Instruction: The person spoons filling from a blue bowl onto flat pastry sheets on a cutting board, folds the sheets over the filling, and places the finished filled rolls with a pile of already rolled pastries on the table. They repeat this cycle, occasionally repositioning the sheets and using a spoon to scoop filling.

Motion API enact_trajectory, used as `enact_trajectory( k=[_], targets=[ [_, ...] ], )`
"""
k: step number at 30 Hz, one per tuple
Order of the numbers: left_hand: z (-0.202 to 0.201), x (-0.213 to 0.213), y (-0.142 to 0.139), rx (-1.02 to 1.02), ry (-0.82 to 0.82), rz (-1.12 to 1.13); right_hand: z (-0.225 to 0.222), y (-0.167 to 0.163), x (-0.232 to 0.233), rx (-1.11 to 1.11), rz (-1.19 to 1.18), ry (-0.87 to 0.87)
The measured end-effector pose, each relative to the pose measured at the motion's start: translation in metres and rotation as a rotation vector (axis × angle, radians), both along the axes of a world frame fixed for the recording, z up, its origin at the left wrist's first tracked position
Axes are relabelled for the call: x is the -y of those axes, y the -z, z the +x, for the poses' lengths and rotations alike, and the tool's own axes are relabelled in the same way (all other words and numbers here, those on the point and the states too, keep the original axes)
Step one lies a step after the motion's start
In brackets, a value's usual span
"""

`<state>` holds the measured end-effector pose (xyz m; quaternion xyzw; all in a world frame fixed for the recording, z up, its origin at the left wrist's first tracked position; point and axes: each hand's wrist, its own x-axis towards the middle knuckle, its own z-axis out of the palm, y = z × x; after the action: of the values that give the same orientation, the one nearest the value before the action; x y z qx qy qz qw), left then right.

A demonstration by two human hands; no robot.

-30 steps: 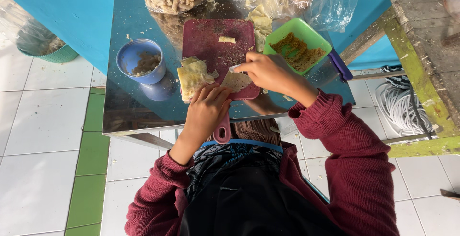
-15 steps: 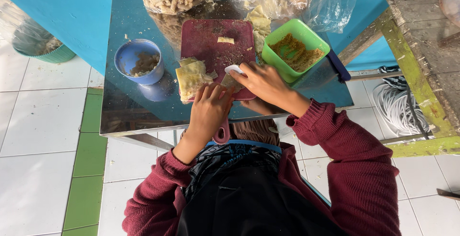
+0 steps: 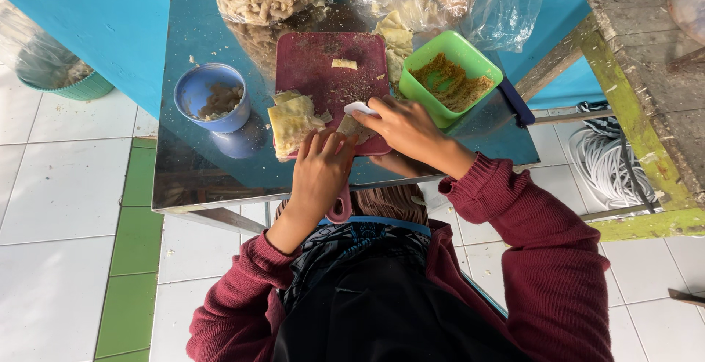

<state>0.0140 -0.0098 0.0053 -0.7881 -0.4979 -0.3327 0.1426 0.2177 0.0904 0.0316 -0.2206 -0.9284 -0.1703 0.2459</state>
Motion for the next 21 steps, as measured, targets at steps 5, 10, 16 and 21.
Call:
enact_trajectory(
  k=[5, 10, 16, 21],
  targets=[
    [-0.001, -0.001, -0.005, -0.007, -0.004, 0.017, -0.002, 0.001, -0.01, -0.002, -0.04, 0.095],
    [-0.001, 0.002, -0.008, -0.043, -0.022, -0.006, -0.011, 0.008, -0.031, -0.065, 0.006, 0.158],
    [-0.001, 0.003, -0.005, -0.079, -0.065, 0.021, -0.028, 0.02, -0.042, -0.018, -0.04, 0.14],
    [-0.001, 0.003, -0.005, -0.077, -0.064, 0.044, -0.031, 0.012, -0.029, -0.118, -0.018, 0.151]
  ],
)
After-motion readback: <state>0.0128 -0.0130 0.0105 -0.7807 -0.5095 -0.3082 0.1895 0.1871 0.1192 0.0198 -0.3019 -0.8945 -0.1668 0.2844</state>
